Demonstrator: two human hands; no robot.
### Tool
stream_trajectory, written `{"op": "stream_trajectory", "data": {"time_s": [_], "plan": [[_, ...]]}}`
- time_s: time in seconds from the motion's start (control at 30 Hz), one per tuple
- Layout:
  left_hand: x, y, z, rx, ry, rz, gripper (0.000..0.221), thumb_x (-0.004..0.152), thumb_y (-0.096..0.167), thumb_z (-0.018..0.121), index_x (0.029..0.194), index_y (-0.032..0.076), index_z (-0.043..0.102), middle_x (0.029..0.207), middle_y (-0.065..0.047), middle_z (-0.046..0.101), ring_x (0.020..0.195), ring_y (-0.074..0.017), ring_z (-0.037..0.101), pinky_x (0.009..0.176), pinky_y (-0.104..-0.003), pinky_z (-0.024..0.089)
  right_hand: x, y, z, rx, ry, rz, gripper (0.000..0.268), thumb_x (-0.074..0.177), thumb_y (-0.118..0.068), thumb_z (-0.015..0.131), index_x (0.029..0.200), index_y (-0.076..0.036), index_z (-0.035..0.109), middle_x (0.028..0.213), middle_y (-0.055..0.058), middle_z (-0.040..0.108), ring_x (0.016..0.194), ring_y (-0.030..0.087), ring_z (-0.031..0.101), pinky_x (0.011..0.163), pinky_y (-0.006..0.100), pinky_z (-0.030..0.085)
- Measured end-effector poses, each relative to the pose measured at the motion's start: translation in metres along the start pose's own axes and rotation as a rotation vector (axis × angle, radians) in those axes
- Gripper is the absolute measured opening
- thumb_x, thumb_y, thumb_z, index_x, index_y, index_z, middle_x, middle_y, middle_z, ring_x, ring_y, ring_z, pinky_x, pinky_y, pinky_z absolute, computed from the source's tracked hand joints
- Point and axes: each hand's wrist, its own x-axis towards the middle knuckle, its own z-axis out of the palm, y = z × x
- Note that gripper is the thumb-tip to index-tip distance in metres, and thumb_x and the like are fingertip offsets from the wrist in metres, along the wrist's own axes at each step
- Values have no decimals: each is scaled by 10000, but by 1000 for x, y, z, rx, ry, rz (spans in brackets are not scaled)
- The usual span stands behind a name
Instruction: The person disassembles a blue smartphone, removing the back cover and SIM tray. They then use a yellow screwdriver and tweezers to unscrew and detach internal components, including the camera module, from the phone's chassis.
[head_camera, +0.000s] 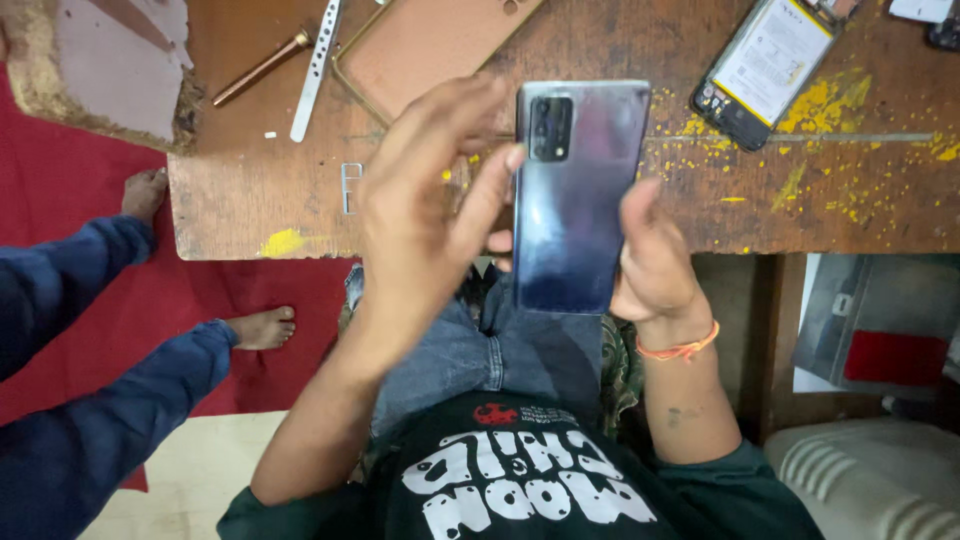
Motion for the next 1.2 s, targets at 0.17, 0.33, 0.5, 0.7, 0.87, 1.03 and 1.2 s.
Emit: {"op": "stream_trajectory", "data": {"time_s": [0.17,0.33,0.5,0.7,0.87,1.03,1.2], "plan": [[-43,19,14,407,-56,349,322,880,33,854,1168,-1,712,1266,-161,663,1144,-346,672,1005,-432,577,-3,6,4,18,267,-143,943,1011,-723,345,1651,-32,294,1533,277,463,1291,343,543,1068,496,493],[-66,20,29,309,-174,348,333,922,50,862,1212,-6,708,1327,-160,641,1210,-351,645,1048,-424,558,-5,5,7,403,181,-243,887,1022,-700,276,1554,-4,417,1447,242,554,1132,360,651,909,463,598],[-78,15,36,284,-194,334,336,904,19,851,1205,-22,707,1335,-193,636,1204,-372,649,1037,-425,566,-19,17,12,39,309,-428,754,1118,-684,343,1439,-19,495,1320,171,600,987,264,604,829,331,522],[-81,19,43,250,-157,260,305,913,-4,834,1191,-32,713,1320,-190,657,1189,-347,675,985,-383,585,-20,20,13,83,411,-446,814,1053,-734,318,1461,-43,451,1313,131,588,967,225,586,821,351,517],[-79,20,48,226,-109,200,252,916,-4,822,1148,-17,725,1274,-161,691,1172,-319,693,984,-368,583,-19,26,14,-55,410,-543,788,1071,-714,335,1452,-35,461,1287,110,583,960,203,570,819,333,500],[-76,16,51,195,-84,187,220,927,-13,810,1131,-22,729,1243,-141,707,1123,-294,706,978,-353,588,-19,31,14,-51,454,-586,832,1039,-733,337,1431,-9,457,1284,110,577,945,212,568,803,339,499],[-73,9,48,148,-77,180,221,948,-21,803,1155,-9,726,1265,-121,703,1118,-271,702,1005,-348,575,-19,25,17,-57,434,-599,825,1016,-744,330,1449,-55,467,1288,108,580,940,221,571,790,348,497]]}}
